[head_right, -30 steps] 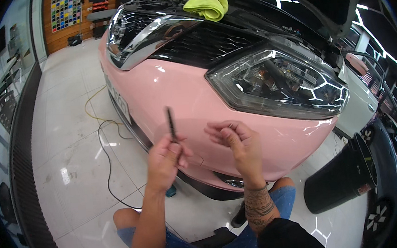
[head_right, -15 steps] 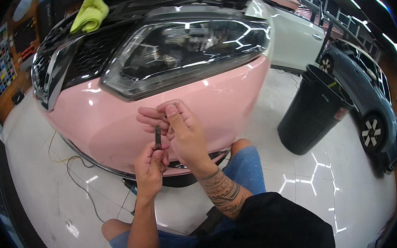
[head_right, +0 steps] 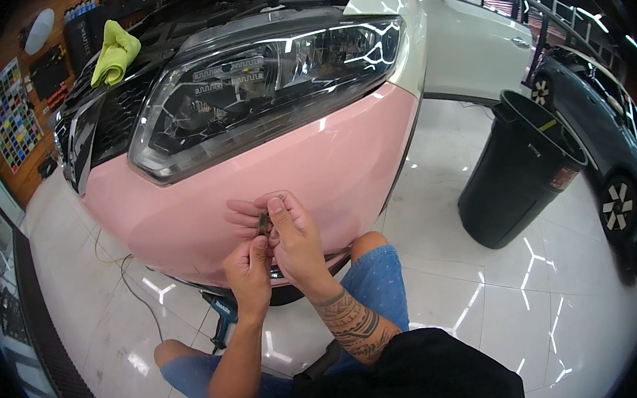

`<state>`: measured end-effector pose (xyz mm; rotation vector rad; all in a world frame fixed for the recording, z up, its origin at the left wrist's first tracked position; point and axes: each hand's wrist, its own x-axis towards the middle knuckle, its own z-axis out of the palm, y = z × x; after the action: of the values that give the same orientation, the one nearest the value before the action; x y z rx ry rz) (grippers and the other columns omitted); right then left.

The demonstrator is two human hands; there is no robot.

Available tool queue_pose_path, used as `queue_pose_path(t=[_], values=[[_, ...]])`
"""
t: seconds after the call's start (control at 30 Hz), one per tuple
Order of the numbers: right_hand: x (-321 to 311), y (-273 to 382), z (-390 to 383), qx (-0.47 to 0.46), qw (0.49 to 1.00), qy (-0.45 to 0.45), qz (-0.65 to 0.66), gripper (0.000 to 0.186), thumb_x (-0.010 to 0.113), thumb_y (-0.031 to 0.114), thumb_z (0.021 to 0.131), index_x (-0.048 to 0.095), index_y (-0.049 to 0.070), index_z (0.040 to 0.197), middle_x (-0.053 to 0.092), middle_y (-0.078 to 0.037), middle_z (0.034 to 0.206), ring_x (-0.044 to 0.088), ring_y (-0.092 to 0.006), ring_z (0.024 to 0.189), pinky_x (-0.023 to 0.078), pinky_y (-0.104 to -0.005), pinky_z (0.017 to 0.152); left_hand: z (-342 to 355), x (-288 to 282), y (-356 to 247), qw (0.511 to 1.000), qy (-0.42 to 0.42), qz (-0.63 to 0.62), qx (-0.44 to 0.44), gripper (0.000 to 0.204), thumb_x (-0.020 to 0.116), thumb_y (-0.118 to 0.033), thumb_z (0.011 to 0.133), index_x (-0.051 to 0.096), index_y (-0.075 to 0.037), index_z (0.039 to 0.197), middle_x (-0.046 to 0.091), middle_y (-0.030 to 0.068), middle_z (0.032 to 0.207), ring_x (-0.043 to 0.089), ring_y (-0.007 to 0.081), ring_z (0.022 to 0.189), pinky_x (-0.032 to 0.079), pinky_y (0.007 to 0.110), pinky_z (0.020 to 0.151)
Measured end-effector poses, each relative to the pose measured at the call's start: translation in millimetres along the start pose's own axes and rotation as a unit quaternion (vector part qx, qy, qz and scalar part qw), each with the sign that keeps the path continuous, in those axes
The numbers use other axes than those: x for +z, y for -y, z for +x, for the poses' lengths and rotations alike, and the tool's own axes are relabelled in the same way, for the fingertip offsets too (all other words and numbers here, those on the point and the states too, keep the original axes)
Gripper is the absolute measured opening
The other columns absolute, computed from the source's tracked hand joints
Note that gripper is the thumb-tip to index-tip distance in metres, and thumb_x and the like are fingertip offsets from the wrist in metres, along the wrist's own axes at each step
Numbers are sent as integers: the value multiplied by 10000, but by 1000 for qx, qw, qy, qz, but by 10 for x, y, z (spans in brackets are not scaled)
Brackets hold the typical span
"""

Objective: The person applies a pink vinyl wrap to the front bumper of a white car. They use a heat gun to warm the material and a squeegee to smooth it out, then trim the edges with a knife.

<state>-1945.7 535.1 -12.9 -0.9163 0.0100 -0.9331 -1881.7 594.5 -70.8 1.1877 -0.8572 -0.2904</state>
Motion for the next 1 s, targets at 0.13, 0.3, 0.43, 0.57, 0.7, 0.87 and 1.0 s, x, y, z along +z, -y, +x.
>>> queue_pose_path(t=[0.13,0.3,0.43,0.57,0.7,0.87,1.0], values=[[-249,11,-14,15,999,-11,40,272,369,259,998,451,4,1046,531,-307,1185,598,-342,1039,515,-356,831,-46,159,66,997,-16,81,-7,282,608,-226,891,645,44,818,573,102,580,458,99,534,386,300,493],[-400,-72,-74,1,996,-69,62,281,379,281,993,446,15,1050,520,-307,1200,612,-320,983,522,-350,792,-102,284,31,980,-26,196,24,247,619,-228,879,658,15,863,567,152,583,457,112,495,381,329,472],[-483,-107,-158,-52,992,-111,34,269,363,286,999,424,28,1045,528,-305,1189,624,-309,939,531,-336,760,-152,359,9,971,-8,237,11,223,635,-208,857,660,2,789,576,158,582,521,217,472,410,328,470],[-440,-297,-165,-39,993,-107,30,268,381,296,993,435,39,1043,543,-291,1163,621,-305,920,526,-345,743,-159,203,98,955,-48,280,83,216,645,-241,840,637,-40,760,560,164,574,550,333,489,422,372,450],[-427,-308,-277,101,969,-162,155,252,426,300,978,507,64,1010,585,-233,1106,624,-291,895,499,-379,718,-146,-210,271,965,86,229,89,214,665,-255,813,654,-43,793,604,144,651,597,325,578,455,365,504],[-346,-117,-608,124,976,-106,144,179,481,214,953,556,64,1014,637,-134,1050,634,-220,878,498,-342,683,-147,-574,92,948,271,85,144,282,619,-285,858,607,-38,724,547,114,597,531,294,535,416,362,509],[-581,-239,-771,38,921,45,-385,148,528,110,912,600,18,1002,678,-118,950,656,-175,805,507,-285,660,-45,-792,-152,919,386,-50,68,353,538,-310,934,563,-31,718,477,44,565,408,165,500,359,289,501]])
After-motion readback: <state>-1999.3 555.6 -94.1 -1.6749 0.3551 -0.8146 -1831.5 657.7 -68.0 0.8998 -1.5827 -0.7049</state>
